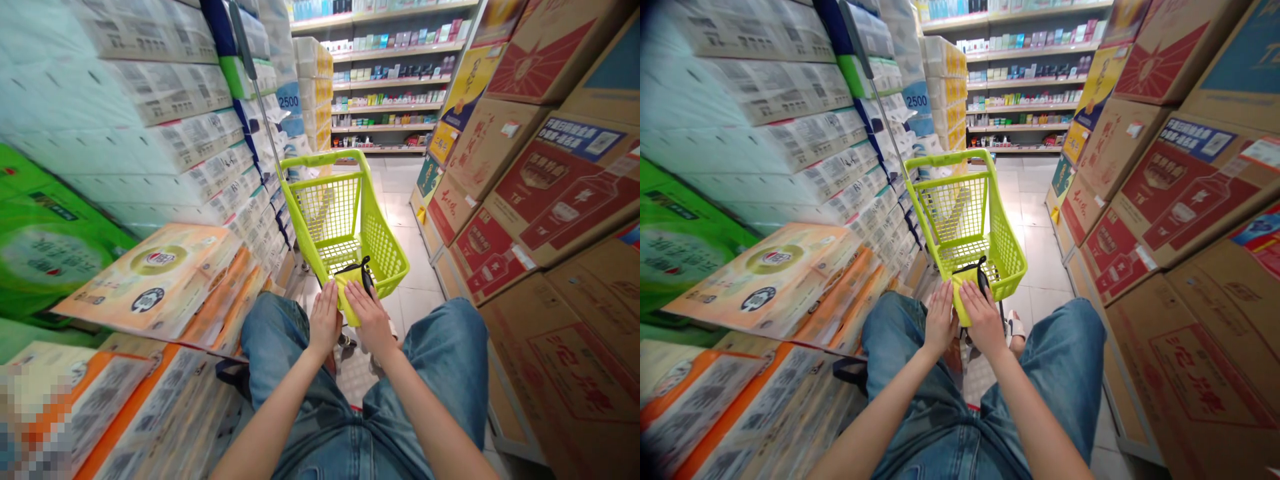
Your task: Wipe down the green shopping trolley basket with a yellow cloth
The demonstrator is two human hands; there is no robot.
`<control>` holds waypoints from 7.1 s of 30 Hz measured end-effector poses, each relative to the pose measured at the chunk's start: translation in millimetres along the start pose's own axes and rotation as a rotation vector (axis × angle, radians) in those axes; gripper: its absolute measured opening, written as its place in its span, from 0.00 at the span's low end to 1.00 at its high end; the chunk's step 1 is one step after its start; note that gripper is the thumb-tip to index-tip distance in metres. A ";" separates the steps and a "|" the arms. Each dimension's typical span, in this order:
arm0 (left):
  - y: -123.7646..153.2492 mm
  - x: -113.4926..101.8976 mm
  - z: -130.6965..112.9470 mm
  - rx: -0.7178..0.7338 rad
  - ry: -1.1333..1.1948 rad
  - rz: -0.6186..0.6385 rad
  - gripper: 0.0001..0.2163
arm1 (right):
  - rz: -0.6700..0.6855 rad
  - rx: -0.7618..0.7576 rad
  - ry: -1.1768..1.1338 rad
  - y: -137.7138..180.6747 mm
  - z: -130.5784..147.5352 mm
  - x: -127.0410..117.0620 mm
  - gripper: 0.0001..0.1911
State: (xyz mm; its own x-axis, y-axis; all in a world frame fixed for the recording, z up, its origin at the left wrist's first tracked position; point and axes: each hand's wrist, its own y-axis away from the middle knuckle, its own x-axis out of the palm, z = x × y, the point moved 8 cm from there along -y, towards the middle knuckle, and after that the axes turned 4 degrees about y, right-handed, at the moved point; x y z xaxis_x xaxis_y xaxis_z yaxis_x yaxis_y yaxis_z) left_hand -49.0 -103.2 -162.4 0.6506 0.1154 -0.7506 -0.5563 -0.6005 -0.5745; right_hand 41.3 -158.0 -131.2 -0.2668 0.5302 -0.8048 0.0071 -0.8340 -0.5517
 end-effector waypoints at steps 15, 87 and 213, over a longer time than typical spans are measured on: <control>3.2 5.6 4.8 -0.009 0.024 -0.012 0.39 | -0.184 0.212 0.128 1.4 1.5 1.3 0.38; 3.9 10.6 9.7 0.015 0.088 -0.033 0.40 | -0.088 0.013 0.117 16.5 -77.7 -44.8 0.34; -13.1 -37.0 8.5 0.284 -0.123 0.399 0.38 | -0.230 0.202 0.104 16.8 -44.9 -25.1 0.39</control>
State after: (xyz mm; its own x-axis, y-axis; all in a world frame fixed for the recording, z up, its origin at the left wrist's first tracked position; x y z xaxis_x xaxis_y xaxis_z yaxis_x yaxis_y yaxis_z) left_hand -70.2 -92.9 -129.9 0.3022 0.0236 -0.9529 -0.8789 -0.3801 -0.2882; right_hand 91.3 -178.5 -130.0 -0.1393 0.7124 -0.6879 -0.2361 -0.6985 -0.6756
